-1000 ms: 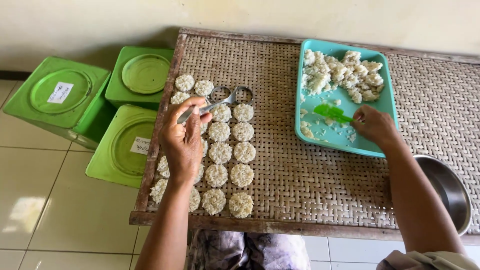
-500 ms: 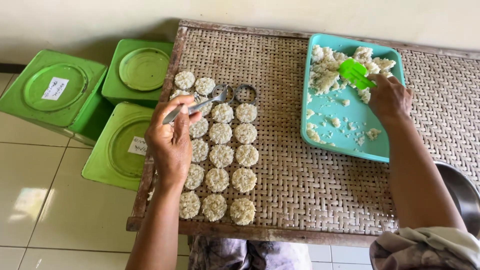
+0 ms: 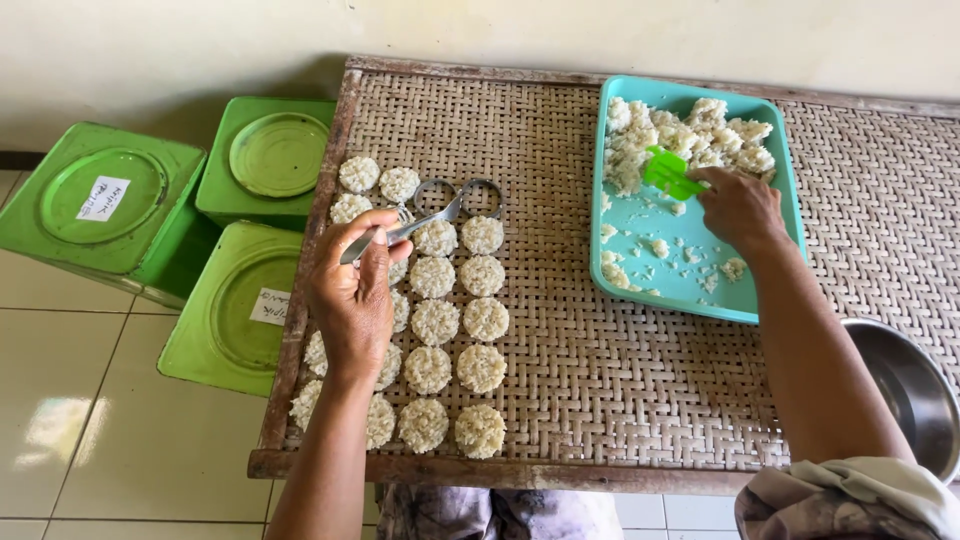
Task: Shaping cooked rice into small circular cakes using a metal mold and utensils on a woven tray
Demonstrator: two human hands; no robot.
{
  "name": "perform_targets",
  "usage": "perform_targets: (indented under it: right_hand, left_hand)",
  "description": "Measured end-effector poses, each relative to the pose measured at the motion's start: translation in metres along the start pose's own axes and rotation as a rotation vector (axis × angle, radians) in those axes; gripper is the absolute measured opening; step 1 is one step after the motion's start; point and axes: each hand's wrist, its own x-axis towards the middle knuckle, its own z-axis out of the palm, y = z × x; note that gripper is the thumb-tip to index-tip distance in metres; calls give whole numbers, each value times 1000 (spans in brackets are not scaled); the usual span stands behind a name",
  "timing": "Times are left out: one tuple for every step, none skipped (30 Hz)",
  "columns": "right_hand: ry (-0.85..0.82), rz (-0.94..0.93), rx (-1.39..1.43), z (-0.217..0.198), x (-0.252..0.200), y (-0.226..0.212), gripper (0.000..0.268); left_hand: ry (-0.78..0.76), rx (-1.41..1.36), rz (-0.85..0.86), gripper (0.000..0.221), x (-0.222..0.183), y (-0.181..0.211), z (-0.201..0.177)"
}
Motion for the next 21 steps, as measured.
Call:
perform_targets:
  right_hand:
    - [44,-51,-22,4,2,0,36]
    - [89,-103,-43,9,5,-1,36]
    - [92,-105,-40,4,0,-9,36]
    - [93,-116,8,-1,-5,-16,37]
    - [93,-126,55,-5,-10,-24,38]
    - [94,-126,55,-5,-9,-23,38]
    - [79,-142,54,-4,-9,-22,38]
    - [65,-157,51,-4,-8,-20,37]
    - [67,-155,49,-2,-9,-20,37]
    - [49,-142,89,0,-9,-19,36]
    - [31,-128,130,1,-10,-19,36]
    - [35,-128,129,-2,-14,-20,36]
    - [40,-128,172,-6,-19,-20,35]
    - [43,-130,215,-9,-22,-22,35]
    - [45,-134,216,-8,-23,-21,35]
    - [32,-141,258,-6,-24,-19,35]
    - [18,-149,300,-5,-25,-16,35]
    - [22,-149,301,-2,-24,-15,35]
    - [38,-116,352,1,-23,-14,35]
    - [51,-83,403,4,-22,-13,34]
    - [53,-83,404,6,-17,-10,34]
  left_hand:
    - [4,3,-18,19,0,2,1]
    - [8,8,-35,18,1,4,1]
    - [8,11,-31,18,2,5,3]
    - [52,28,-17,17,2,6,5]
    - [96,44,-3,18,2,6,7]
    - [95,44,-2,18,2,8,7]
    - [100,50,8,18,3,10,7]
    - [104,54,19,17,3,12,7]
    - [104,52,21,17,2,13,8]
    - [100,50,22,18,2,14,9]
    - [97,48,22,18,1,15,10]
    - [99,46,26,18,1,15,10]
    - [96,36,25,18,0,15,11]
    - [94,29,23,18,0,16,11]
    - [97,29,26,18,-1,17,11]
    - [94,29,28,18,-1,17,11]
    - [90,28,31,18,0,18,12]
    - [89,28,34,18,0,20,11]
    - [90,30,35,18,0,22,11]
    - [92,33,33,18,0,24,11]
    - [92,33,35,18,0,25,11]
